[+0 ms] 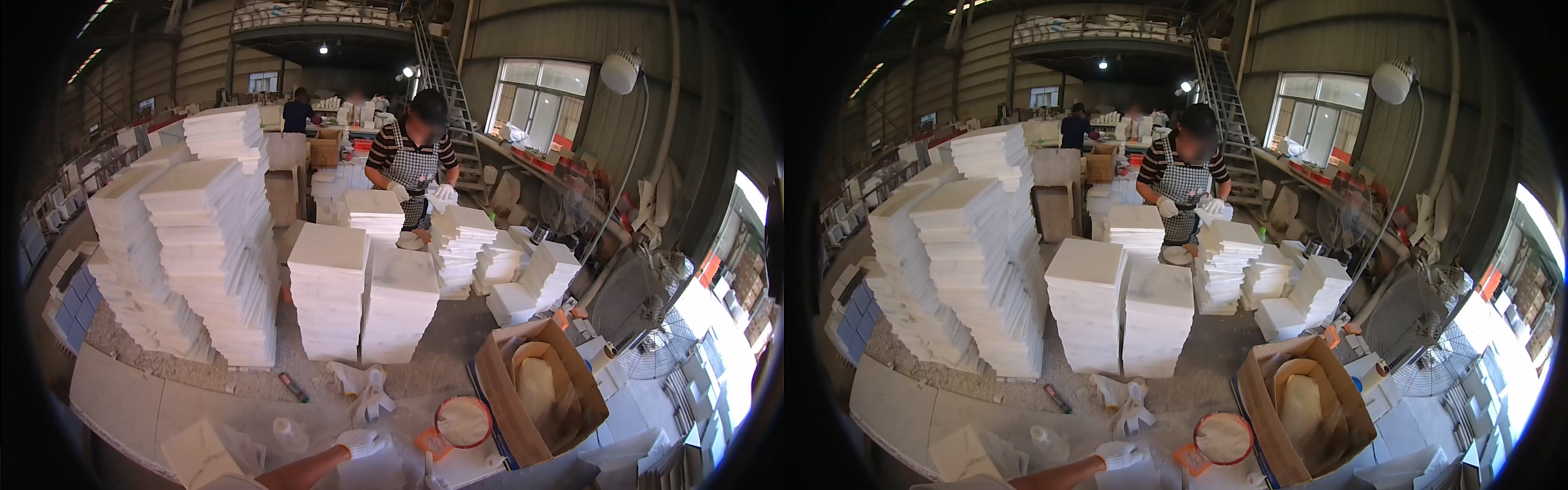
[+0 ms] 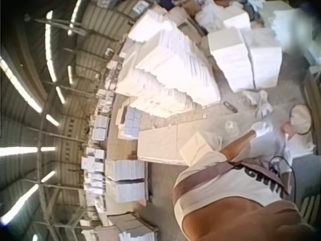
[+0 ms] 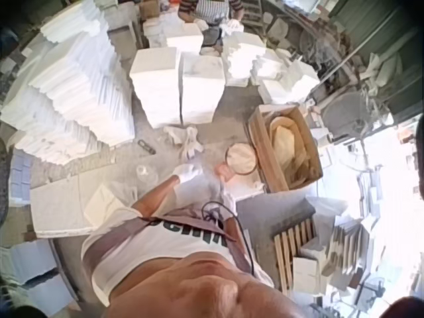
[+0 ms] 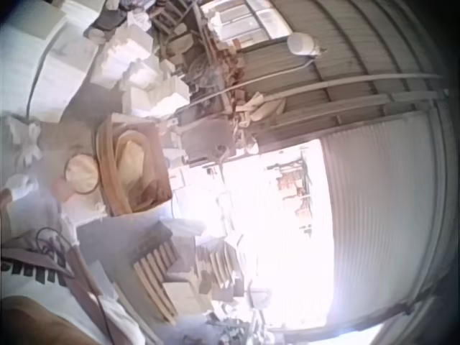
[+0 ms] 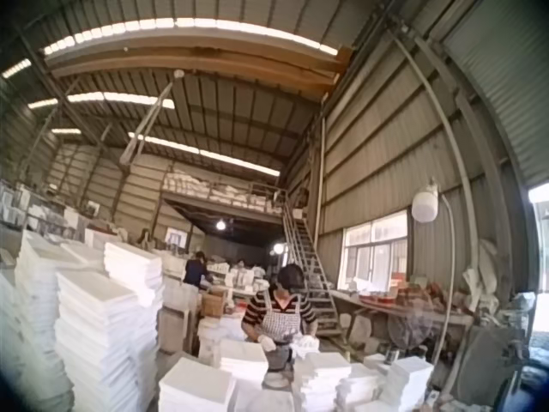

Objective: The person applies a white paste from a red-rimmed container onto the edges of white foam sheets using a small metal spatula. They handle each sheet individually, spread the paste along the edges, and place the treated sheets into a cardboard box.

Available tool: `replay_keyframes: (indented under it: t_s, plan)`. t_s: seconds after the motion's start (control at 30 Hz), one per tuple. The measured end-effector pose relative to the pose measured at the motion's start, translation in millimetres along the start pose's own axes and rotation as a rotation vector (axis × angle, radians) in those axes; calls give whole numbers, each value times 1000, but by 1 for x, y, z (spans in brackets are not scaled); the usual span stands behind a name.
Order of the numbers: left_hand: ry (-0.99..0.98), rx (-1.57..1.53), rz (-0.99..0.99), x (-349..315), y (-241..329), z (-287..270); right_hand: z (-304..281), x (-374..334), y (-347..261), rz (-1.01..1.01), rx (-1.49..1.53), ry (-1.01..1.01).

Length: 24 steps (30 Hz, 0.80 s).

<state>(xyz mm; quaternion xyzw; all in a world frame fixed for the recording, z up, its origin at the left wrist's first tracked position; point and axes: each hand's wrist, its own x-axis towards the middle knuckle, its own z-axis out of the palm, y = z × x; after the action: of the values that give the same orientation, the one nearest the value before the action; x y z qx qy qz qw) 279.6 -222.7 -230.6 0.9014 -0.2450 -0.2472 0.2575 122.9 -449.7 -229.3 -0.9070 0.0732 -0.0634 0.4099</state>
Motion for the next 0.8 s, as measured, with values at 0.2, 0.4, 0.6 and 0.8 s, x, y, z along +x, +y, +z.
replay_keyframes:
  t_s: [0.2,0.4,0.6,0.8]
  plan:
    - [-80,51,-87,-5,12,-14,9,-10,13,-21,-25,6]
    - [-9,37,-24,-5,4,-6,19,-15,27,-44,-52,19]
    - [-16,24,-34,-11,18,-18,26,-19,39,-52,-87,29]
    - [10,3,-8,0,-4,1,31,-21,45,-68,-98,27]
